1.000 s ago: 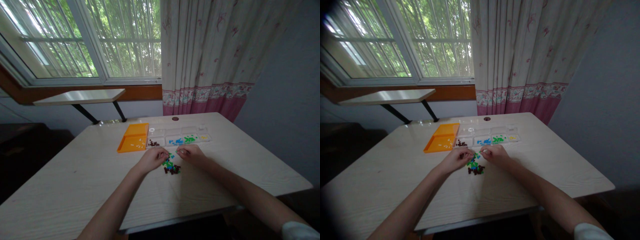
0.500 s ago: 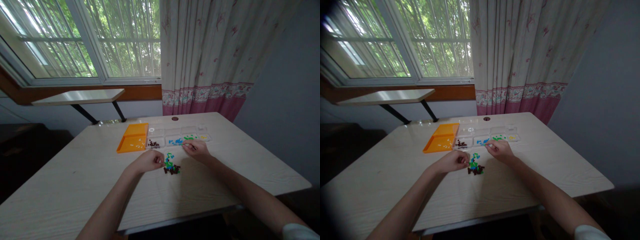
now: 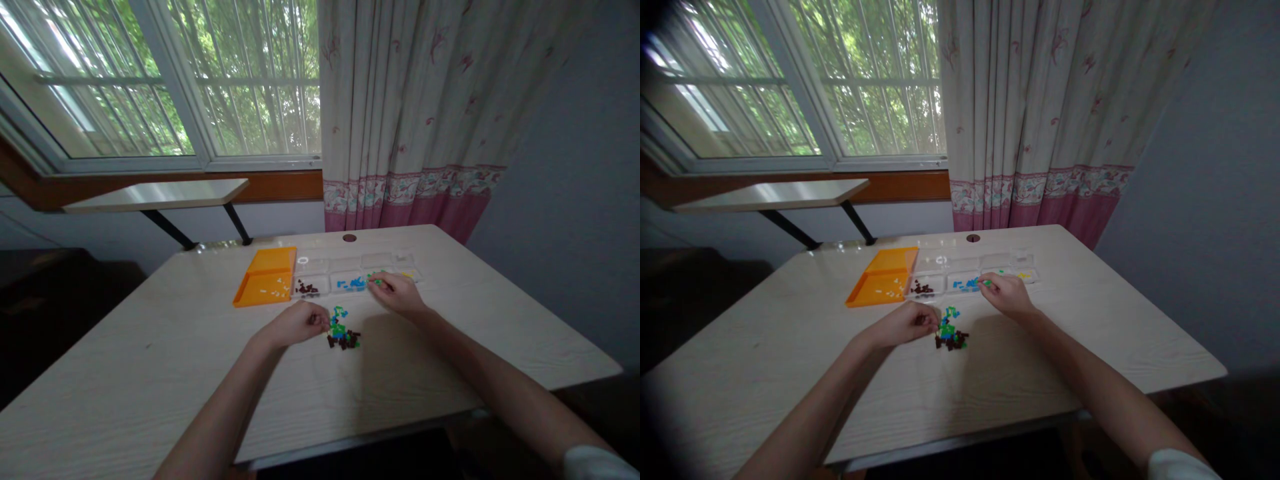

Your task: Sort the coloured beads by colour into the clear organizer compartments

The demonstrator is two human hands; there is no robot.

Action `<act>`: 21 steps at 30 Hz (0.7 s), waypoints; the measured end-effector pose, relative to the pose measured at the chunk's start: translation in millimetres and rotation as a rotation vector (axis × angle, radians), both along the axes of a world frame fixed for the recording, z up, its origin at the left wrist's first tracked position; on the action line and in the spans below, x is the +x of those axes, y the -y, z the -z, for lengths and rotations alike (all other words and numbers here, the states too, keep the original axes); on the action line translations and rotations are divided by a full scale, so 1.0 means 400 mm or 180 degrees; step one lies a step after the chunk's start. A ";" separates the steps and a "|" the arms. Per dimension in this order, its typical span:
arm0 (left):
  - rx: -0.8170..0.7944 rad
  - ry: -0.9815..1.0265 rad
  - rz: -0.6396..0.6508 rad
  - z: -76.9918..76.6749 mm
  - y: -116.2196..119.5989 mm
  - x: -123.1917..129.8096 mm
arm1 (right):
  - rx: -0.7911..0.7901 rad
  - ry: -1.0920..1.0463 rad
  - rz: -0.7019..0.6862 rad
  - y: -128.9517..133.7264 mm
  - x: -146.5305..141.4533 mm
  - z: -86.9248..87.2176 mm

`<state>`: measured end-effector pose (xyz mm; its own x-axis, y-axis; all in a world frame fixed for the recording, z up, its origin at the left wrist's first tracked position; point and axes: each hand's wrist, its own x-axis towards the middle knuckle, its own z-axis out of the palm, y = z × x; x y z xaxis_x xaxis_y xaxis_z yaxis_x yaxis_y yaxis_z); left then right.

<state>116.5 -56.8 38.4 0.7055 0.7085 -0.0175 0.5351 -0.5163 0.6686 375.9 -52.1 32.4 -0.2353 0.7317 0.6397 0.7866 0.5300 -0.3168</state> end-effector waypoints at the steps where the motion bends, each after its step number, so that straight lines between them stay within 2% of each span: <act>1: 0.0027 0.0008 -0.0012 -0.001 0.000 0.000 | -0.0101 -0.0018 0.0114 -0.005 0.008 0.000; 8: 0.0206 0.0085 -0.0286 -0.015 0.003 0.003 | -0.0427 0.0044 0.0812 -0.038 0.051 0.008; 12: 0.0188 0.0150 -0.0201 -0.018 0.003 0.002 | -0.0612 0.0246 0.1113 -0.046 0.056 0.012; 17: -0.0278 0.0109 0.0092 -0.008 0.001 -0.008 | -0.0836 0.0357 0.1061 -0.043 0.052 0.010; 21: -0.0323 -0.0058 0.0105 -0.002 0.000 -0.011 | -0.0973 0.0372 0.0773 -0.026 0.027 0.005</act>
<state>112.0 -56.6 39.0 0.7273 0.6789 -0.1011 0.5316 -0.4640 0.7086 386.5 -41.8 30.5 -0.0904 0.9273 0.3632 0.9173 0.2196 -0.3322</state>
